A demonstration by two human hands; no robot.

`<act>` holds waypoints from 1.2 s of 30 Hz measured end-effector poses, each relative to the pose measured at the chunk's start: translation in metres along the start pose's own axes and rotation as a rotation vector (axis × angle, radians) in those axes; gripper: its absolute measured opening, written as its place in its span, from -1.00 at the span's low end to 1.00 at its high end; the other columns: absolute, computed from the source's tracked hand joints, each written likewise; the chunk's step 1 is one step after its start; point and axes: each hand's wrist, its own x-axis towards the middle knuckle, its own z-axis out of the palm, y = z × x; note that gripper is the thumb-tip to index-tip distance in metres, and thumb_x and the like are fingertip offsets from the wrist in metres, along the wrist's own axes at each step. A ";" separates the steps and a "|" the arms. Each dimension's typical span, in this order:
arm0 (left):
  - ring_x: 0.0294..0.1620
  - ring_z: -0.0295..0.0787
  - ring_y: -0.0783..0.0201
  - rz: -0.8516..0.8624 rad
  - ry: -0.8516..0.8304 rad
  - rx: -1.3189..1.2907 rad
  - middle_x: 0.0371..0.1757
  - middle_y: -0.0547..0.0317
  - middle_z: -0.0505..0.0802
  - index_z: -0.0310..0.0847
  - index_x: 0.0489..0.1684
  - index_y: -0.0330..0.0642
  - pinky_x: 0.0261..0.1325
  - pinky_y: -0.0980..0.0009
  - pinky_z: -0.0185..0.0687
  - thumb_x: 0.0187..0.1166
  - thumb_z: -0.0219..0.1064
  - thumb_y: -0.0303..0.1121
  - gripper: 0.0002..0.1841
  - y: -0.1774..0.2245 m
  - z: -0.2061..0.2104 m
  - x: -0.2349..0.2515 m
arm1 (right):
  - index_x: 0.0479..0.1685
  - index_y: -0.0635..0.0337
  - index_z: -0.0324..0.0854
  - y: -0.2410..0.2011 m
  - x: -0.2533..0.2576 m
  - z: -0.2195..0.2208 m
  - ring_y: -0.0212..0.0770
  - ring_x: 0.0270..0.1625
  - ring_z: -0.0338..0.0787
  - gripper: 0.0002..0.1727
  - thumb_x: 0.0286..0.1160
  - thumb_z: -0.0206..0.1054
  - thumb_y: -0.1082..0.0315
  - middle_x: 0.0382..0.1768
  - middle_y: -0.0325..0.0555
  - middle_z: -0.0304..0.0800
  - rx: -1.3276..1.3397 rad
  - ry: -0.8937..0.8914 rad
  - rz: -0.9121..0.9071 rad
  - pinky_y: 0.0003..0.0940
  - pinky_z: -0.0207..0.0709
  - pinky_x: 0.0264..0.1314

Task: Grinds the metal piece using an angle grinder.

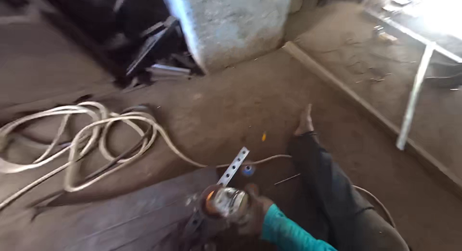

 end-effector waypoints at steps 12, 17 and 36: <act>0.03 0.87 -0.46 -0.021 -0.092 -0.028 0.00 -0.33 0.91 0.66 0.39 -0.12 0.06 -0.50 0.63 0.56 0.20 0.33 -0.27 0.025 -0.028 0.002 | 0.71 0.17 0.30 0.028 0.027 -0.033 0.06 0.31 0.82 0.22 -0.13 0.77 -0.13 0.25 0.11 0.83 0.064 0.189 0.116 0.13 0.63 0.45; 0.07 0.84 -0.49 -0.093 -0.160 -0.019 0.02 -0.36 0.90 0.64 0.38 -0.16 0.08 -0.52 0.61 0.57 0.20 0.30 -0.28 0.030 -0.033 0.004 | 0.81 0.05 0.18 0.006 0.012 -0.008 0.15 0.28 0.83 0.28 -0.12 0.75 -0.16 0.28 0.15 0.81 -0.022 -0.032 -0.002 0.25 0.64 0.36; -0.07 0.89 -0.43 -0.036 -0.106 0.008 -0.11 -0.31 0.92 0.69 0.34 -0.17 -0.04 -0.44 0.67 0.57 0.30 0.19 -0.37 0.034 -0.039 -0.002 | 0.66 0.15 0.37 0.030 0.026 -0.021 0.06 0.30 0.83 0.16 -0.15 0.75 -0.13 0.22 0.09 0.84 0.098 0.133 0.040 0.14 0.63 0.42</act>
